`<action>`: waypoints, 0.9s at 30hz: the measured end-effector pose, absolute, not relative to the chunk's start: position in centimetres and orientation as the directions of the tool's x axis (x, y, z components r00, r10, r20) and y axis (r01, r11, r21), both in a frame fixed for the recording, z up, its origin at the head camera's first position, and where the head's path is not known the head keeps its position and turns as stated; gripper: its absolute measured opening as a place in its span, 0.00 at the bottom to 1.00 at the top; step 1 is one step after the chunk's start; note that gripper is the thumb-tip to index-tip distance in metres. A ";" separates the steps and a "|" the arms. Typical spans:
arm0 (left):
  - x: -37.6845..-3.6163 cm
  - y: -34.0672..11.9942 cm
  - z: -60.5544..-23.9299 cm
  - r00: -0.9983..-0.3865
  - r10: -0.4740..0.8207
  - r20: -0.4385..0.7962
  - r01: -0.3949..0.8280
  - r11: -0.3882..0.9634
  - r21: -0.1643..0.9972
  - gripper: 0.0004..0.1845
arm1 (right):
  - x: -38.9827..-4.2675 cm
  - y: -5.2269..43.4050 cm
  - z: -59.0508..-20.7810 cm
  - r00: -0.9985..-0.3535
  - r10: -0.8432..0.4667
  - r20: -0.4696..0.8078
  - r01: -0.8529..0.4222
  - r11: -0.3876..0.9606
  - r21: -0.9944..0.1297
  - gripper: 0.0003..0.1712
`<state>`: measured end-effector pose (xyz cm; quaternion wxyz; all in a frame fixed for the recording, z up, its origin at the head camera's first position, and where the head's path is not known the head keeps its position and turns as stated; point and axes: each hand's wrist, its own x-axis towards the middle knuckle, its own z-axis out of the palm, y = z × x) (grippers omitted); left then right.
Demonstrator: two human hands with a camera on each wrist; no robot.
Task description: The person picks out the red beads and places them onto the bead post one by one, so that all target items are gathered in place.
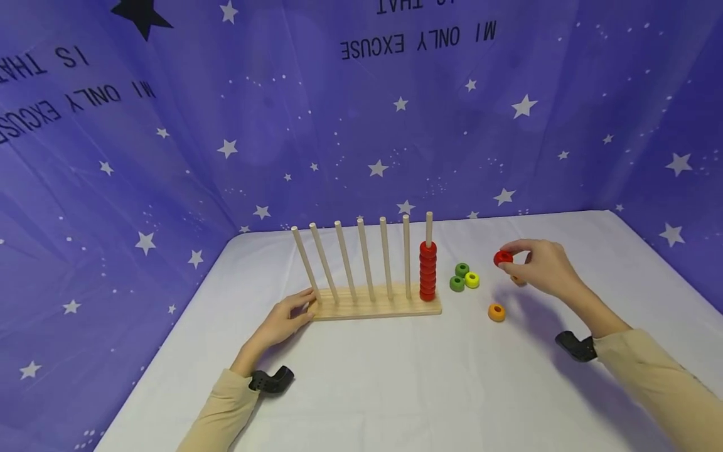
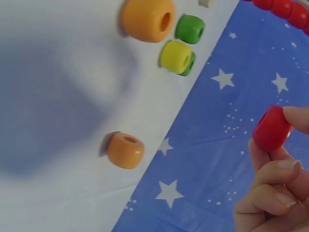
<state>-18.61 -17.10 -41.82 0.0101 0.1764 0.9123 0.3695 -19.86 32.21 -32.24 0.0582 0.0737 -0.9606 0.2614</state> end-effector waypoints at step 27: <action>-18.6 -17.3 -41.8 -0.926 0.351 0.139 0.348 0.651 0.675 0.24 | -19.7 30.4 -29.5 -0.953 -0.116 0.280 -0.245 0.838 -0.487 0.16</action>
